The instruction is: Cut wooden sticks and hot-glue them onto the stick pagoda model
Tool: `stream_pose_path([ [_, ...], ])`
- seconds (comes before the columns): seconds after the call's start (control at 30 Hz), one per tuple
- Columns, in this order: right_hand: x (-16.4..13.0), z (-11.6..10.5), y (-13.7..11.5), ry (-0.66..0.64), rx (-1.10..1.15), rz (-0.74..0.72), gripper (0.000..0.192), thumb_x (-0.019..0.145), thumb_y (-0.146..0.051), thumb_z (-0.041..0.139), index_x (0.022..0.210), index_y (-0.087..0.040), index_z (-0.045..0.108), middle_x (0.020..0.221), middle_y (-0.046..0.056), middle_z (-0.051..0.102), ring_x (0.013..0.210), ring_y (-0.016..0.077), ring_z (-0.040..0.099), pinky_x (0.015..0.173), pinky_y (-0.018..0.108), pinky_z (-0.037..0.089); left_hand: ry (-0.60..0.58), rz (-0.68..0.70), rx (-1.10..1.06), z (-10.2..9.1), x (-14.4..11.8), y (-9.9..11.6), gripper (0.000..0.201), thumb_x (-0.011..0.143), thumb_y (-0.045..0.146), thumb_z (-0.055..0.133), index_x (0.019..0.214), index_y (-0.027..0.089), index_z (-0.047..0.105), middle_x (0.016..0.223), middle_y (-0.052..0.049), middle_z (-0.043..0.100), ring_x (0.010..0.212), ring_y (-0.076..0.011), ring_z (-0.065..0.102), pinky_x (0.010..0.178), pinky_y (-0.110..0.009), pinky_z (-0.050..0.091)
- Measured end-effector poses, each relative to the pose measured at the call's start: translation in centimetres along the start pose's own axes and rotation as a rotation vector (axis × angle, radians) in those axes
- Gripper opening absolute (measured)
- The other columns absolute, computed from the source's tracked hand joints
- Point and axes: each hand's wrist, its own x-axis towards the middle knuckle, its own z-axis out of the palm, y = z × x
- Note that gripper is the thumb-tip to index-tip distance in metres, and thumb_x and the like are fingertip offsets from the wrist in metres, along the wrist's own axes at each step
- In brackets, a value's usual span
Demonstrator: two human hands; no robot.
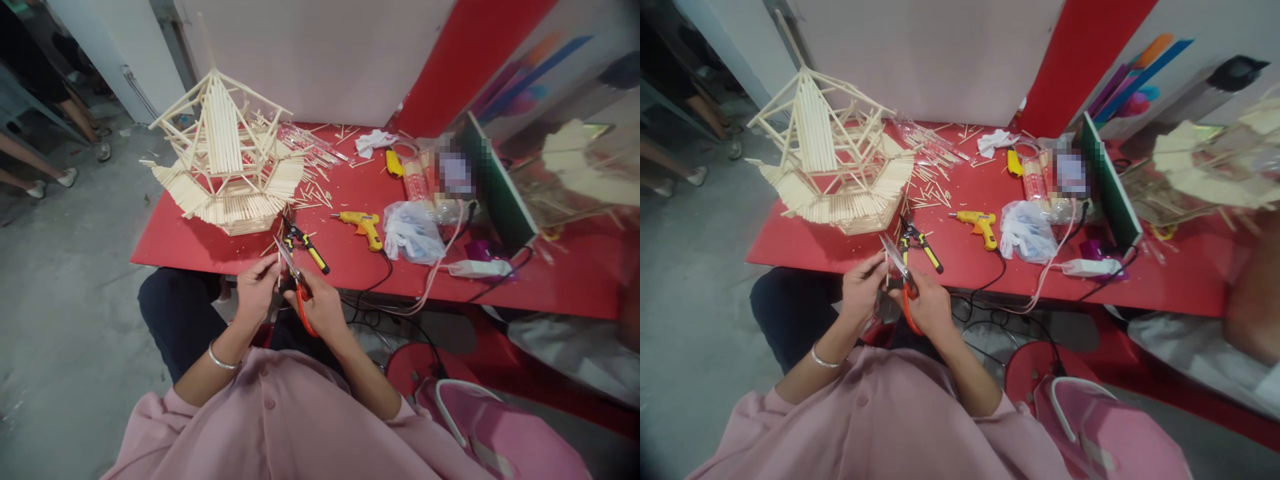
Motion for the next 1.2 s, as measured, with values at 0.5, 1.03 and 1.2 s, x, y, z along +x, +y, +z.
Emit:
stream_pose_path([
  [0.5,-0.3,0.5,-1.0,0.061,-0.261,-0.011,0.064,0.083,-0.059,0.056,0.134,-0.020,0.052,0.112,0.013,0.067,0.103,0.0288,0.063,0.085,0.039,0.050,0.034,0.161,0.192,-0.1,-0.9,1.4,0.012,0.074,0.028,0.072,0.079,0.018,0.077,0.055,0.004,0.061,0.049,-0.0088,0.049,0.049,-0.020,0.043],
  [1.03,0.0,0.7,-1.8,0.021,-0.158,0.013,0.061,0.086,-0.055,0.054,0.134,-0.017,0.052,0.113,0.015,0.068,0.101,0.0291,0.064,0.086,0.042,0.052,-0.009,0.300,0.151,-0.1,-0.8,1.2,0.010,0.077,0.027,0.071,0.081,0.021,0.078,0.076,-0.002,0.069,0.068,-0.0138,0.061,0.067,-0.026,0.053],
  [1.2,-0.1,1.3,-1.4,0.051,-0.071,-0.010,0.059,0.087,-0.053,0.054,0.131,-0.014,0.054,0.110,0.017,0.069,0.099,0.0282,0.066,0.087,0.040,0.053,-0.030,0.305,0.131,-0.2,-0.7,1.1,0.011,0.078,0.025,0.071,0.086,0.022,0.079,0.078,-0.001,0.069,0.068,-0.0121,0.061,0.064,-0.023,0.052],
])
